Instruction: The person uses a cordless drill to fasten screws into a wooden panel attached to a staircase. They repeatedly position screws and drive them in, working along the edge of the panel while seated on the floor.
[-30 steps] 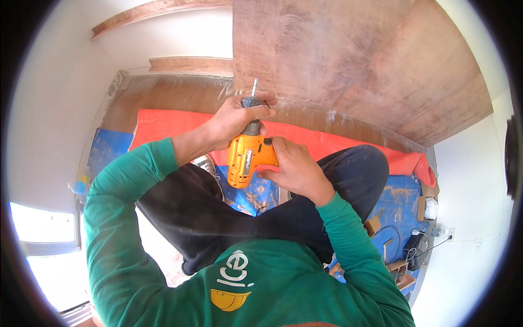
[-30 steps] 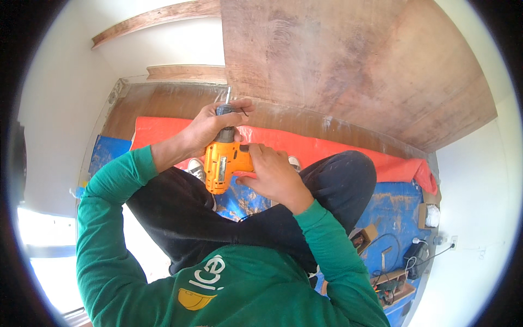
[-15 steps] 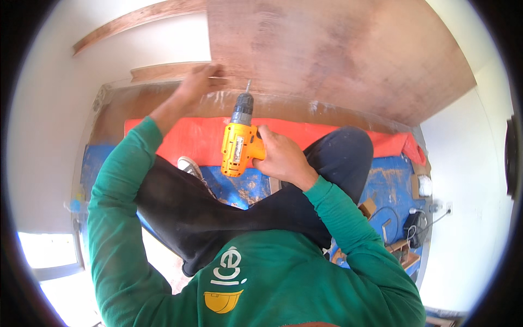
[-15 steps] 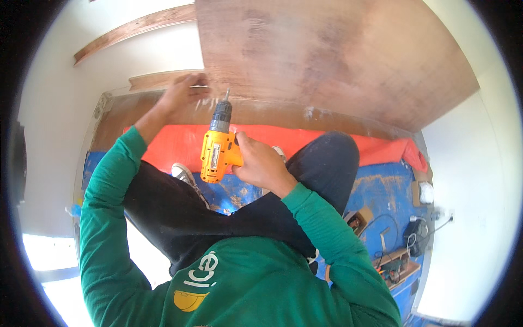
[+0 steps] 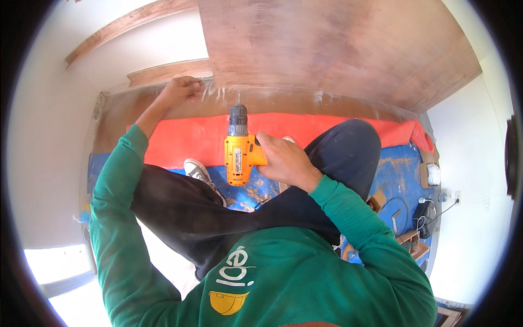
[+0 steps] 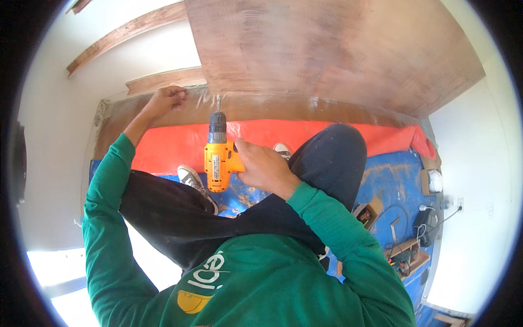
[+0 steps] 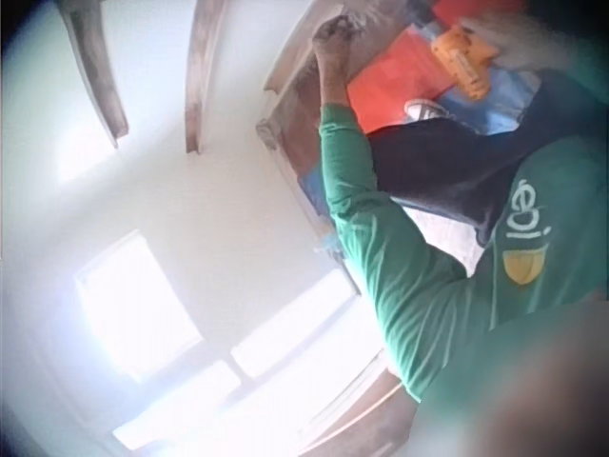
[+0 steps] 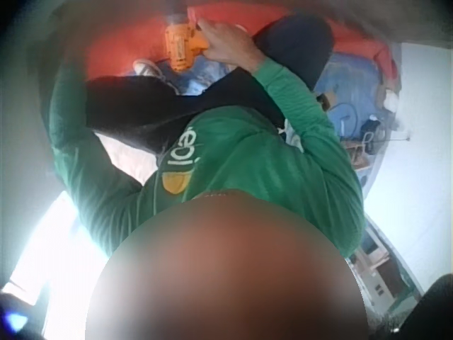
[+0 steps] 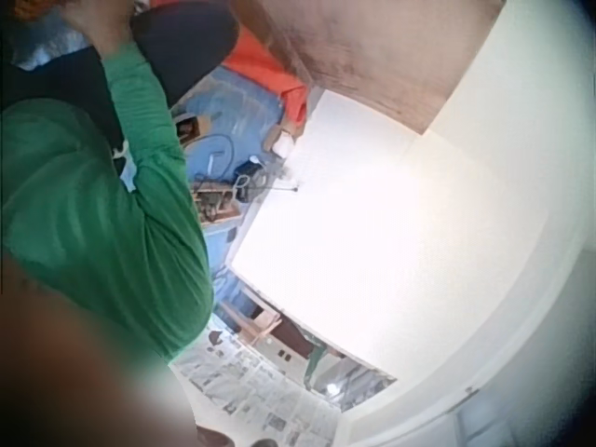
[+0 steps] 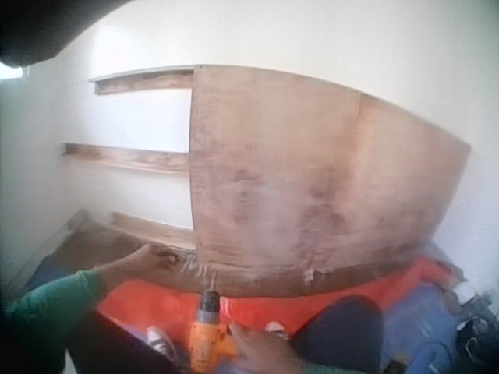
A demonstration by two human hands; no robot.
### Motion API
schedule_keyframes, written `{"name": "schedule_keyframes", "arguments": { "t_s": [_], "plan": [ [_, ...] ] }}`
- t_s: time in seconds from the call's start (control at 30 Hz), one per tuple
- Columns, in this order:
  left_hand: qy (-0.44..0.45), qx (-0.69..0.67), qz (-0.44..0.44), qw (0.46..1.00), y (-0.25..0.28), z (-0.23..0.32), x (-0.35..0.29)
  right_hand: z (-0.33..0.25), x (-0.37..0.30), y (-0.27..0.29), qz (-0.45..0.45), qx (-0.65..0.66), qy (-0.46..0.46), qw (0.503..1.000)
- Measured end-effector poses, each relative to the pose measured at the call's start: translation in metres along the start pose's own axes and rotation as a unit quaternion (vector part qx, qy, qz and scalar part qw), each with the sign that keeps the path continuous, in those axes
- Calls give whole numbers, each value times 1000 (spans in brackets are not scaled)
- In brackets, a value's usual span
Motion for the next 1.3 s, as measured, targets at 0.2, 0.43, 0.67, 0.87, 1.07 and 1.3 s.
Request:
{"name": "schedule_keyframes", "arguments": {
  "t_s": [0.2, 0.43, 0.67, 0.87, 1.07, 1.3],
  "plan": [
    [64, -168, -37, 983, -73, -2, -1, 5, 7, -8, -32, -6, 15, 999],
    [89, -267, -84, 956, -134, 32, -27, 7, 8, -12, -45, -15, 11, 999],
    [58, -283, -14, 957, -111, 48, -31, 9, 2, 0, -39, -12, 4, 999],
    [49, -228, -37, 972, -113, 54, -30, 7, 2, 6, -34, -25, 15, 999],
    [58, -218, -22, 974, -111, 53, -31, 5, 4, 5, -38, -29, 38, 998],
    [38, -246, -51, 967, -119, 58, -34, 7, 3, 4, -11, -55, 33, 998]
  ]
}}
Point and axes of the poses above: each hand's wrist, its own x-axis towards the middle knuckle, its own y-axis out of the back of the hand, z = x × y, the point moved 9 cm from there along x, towards the middle knuckle, and after that the axes turned 7 degrees about -x, right-handed, at the moved point
